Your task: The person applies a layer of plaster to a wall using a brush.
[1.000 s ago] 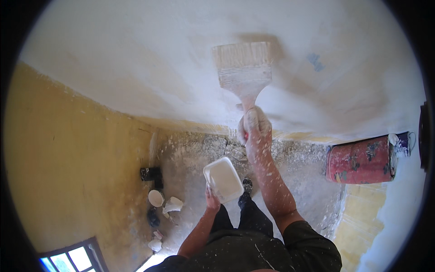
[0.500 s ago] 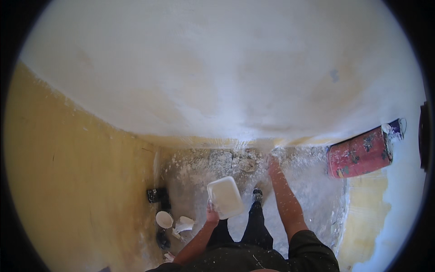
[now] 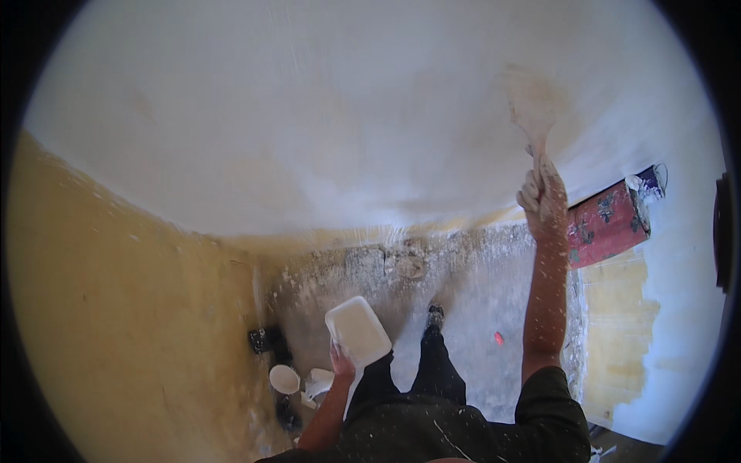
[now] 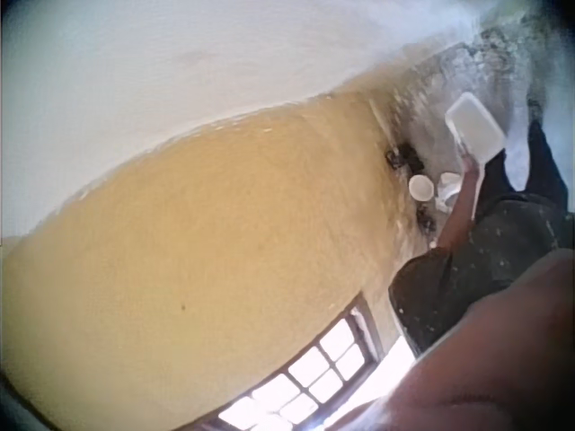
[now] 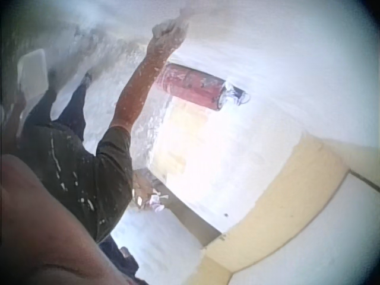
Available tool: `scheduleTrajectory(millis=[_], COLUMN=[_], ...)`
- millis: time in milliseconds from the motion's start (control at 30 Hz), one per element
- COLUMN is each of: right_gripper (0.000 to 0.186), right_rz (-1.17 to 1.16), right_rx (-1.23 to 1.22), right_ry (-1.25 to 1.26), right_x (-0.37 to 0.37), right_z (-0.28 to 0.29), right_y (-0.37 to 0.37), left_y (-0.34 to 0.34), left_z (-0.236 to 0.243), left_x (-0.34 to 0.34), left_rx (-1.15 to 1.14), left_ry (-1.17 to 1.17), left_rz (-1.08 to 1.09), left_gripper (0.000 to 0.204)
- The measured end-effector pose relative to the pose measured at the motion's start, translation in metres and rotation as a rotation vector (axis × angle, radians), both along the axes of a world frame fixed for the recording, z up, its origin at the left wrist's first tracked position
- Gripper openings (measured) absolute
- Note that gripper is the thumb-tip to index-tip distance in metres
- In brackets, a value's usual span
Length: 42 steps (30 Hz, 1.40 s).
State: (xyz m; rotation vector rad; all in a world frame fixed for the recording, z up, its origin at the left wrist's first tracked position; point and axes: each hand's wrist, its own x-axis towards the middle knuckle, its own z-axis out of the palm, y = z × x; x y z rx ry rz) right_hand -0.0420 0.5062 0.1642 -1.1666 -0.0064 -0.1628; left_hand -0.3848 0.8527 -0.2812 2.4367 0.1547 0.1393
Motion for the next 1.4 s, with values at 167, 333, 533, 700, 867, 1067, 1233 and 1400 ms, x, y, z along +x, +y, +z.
scheduleTrajectory(millis=[167, 333, 533, 700, 867, 1067, 1233, 1400], right_gripper=[0.048, 0.038, 0.023, 0.014, 0.02, 0.036, 0.037, 0.04], right_rz=[0.104, 0.12, 0.04, 0.12, 0.038, -0.043, -0.013, 0.111], right_rx=[0.043, 0.128, -0.153, -0.007, -0.141, 0.029, 0.007, -0.214], right_ry=[0.09, 0.38, 1.056, 0.884, 0.42, 0.116, 0.028, 0.304], right_x=[0.036, 0.025, -0.013, 0.002, 0.012, -0.021, 0.022, 0.032], right_z=[-0.13, -0.313, -0.443, -0.411, -0.25, -0.165, -0.24, -0.375], right_y=[0.027, 0.053, 0.059, 0.071, 0.065, 0.079, 0.08, 0.071], left_y=[-0.008, -0.006, -0.02, -0.05, -0.071, -0.094, -0.106, -0.112], left_z=[0.02, -0.012, -0.04, 0.003, 0.039, 0.014, 0.01, 0.026], left_x=[0.0, -0.017, -0.029, 0.004, 0.011, 0.0, -0.007, -0.007], left_rx=[-0.321, 0.035, -0.018, -0.983, -1.389, -1.422, -1.308, -1.22], left_ry=[0.133, -0.146, -0.051, 0.145, 0.367, 0.378, 0.412, 0.494], left_rz=[0.117, -0.015, -0.011, 0.336, 0.534, 0.488, 0.363, 0.352], left_gripper=[0.062, 0.064, 0.064, 0.045, 0.042, 0.042, 0.043, 0.045])
